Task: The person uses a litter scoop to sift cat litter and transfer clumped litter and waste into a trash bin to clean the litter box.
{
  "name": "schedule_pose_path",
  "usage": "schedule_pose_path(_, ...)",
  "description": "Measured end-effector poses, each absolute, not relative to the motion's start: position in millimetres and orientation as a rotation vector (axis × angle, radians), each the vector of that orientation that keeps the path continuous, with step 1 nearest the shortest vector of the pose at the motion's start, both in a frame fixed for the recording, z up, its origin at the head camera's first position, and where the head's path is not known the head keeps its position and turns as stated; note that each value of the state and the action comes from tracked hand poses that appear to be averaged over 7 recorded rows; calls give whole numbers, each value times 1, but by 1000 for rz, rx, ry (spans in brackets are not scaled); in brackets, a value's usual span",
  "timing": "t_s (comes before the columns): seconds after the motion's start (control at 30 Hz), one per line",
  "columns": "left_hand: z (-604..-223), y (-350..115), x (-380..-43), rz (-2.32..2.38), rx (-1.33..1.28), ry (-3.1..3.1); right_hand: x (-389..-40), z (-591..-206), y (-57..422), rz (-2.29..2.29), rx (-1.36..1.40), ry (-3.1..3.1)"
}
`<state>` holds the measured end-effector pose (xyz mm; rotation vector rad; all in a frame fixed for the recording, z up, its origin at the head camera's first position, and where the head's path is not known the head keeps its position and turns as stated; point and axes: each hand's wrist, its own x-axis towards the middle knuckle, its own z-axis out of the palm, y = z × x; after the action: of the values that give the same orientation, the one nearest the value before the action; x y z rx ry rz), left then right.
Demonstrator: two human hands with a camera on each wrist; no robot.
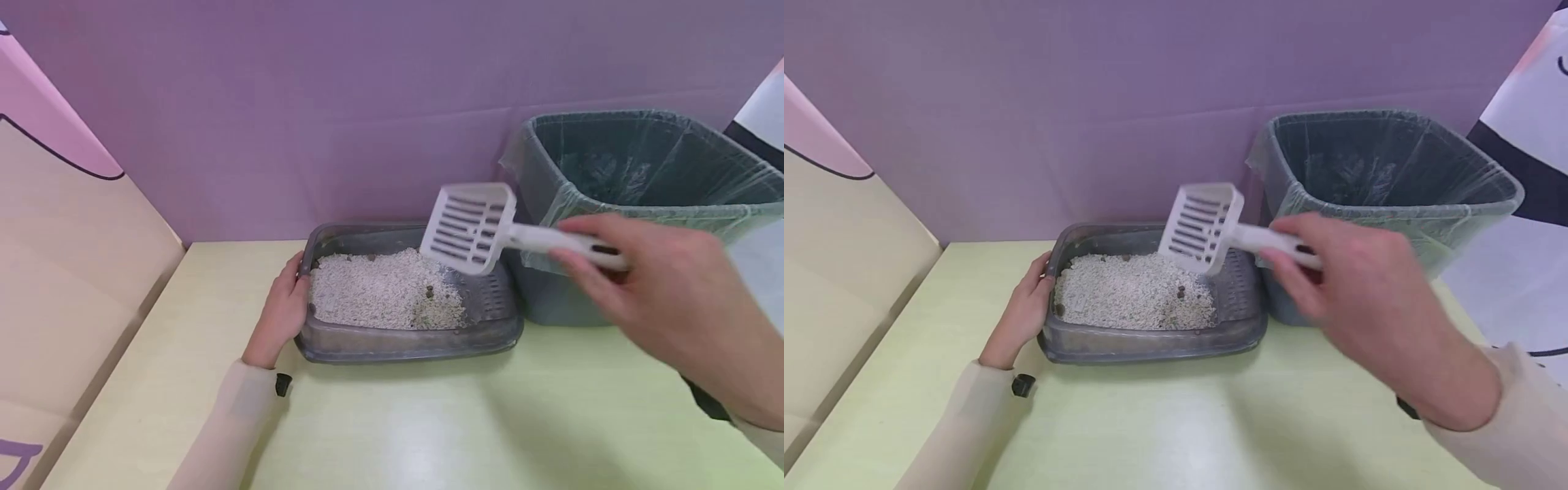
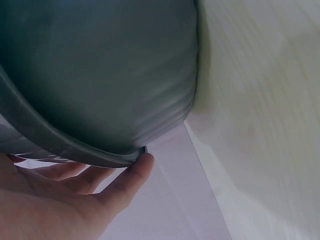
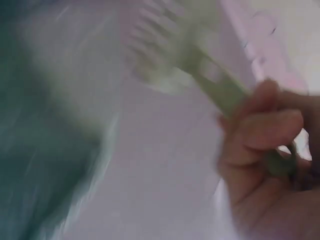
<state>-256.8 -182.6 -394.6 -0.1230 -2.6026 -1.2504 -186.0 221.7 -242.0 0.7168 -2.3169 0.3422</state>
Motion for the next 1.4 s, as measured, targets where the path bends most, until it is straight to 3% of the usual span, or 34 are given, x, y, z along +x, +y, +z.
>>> schedule_pose_path(0.3,-393,-171,-255,-1283,-119,-2610,-220,-252,163,172,908,-2870)
schedule_pose_path(0.7,-389,-162,-256,-1244,-130,-2610,-241,-273,167,2,926,-3096)
schedule_pose_path(1.1,-388,-160,-250,-1259,-130,-2622,-267,-334,167,81,904,-3280)
schedule_pose_path(1.4,-386,-159,-247,-1236,-127,-2609,-298,-330,141,59,1031,-3314)
